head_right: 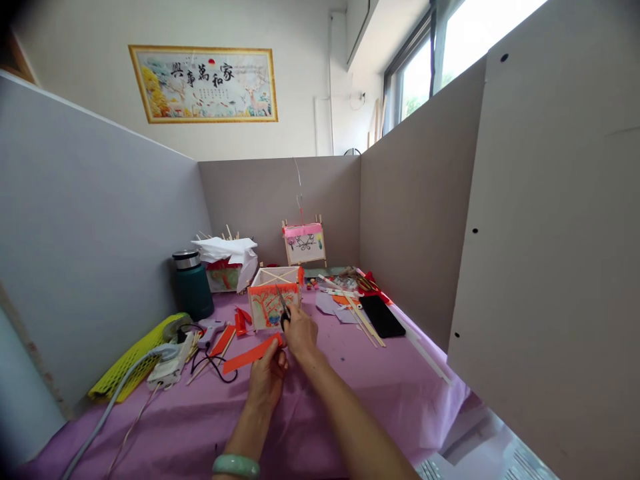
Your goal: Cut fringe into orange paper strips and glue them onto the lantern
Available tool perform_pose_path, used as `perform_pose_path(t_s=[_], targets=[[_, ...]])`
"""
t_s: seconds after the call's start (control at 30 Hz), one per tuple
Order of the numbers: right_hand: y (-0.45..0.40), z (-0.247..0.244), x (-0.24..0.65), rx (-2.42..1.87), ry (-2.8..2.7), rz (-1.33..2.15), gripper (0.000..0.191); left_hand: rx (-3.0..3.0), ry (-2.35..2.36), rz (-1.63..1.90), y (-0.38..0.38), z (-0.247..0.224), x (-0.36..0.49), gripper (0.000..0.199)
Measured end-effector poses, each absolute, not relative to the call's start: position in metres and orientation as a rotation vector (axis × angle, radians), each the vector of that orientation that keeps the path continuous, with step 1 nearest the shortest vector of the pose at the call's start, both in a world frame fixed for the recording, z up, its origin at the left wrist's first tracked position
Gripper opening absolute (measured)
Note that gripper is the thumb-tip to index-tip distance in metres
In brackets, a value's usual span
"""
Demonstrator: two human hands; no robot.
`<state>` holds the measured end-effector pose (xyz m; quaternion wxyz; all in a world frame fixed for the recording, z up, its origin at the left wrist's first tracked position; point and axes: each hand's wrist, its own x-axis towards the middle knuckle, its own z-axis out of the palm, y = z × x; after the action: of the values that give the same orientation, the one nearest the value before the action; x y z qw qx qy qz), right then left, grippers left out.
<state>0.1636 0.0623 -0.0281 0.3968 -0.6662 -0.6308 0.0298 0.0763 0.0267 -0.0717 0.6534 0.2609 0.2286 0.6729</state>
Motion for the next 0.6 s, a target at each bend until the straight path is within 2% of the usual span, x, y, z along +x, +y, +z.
perform_pose_path(t_s=[0.6], targets=[[0.078, -0.018, 0.139, -1.57, -1.852, 0.019, 0.038, 0.441, 0.471, 1.584, 0.026, -0.076, 0.067, 0.018]])
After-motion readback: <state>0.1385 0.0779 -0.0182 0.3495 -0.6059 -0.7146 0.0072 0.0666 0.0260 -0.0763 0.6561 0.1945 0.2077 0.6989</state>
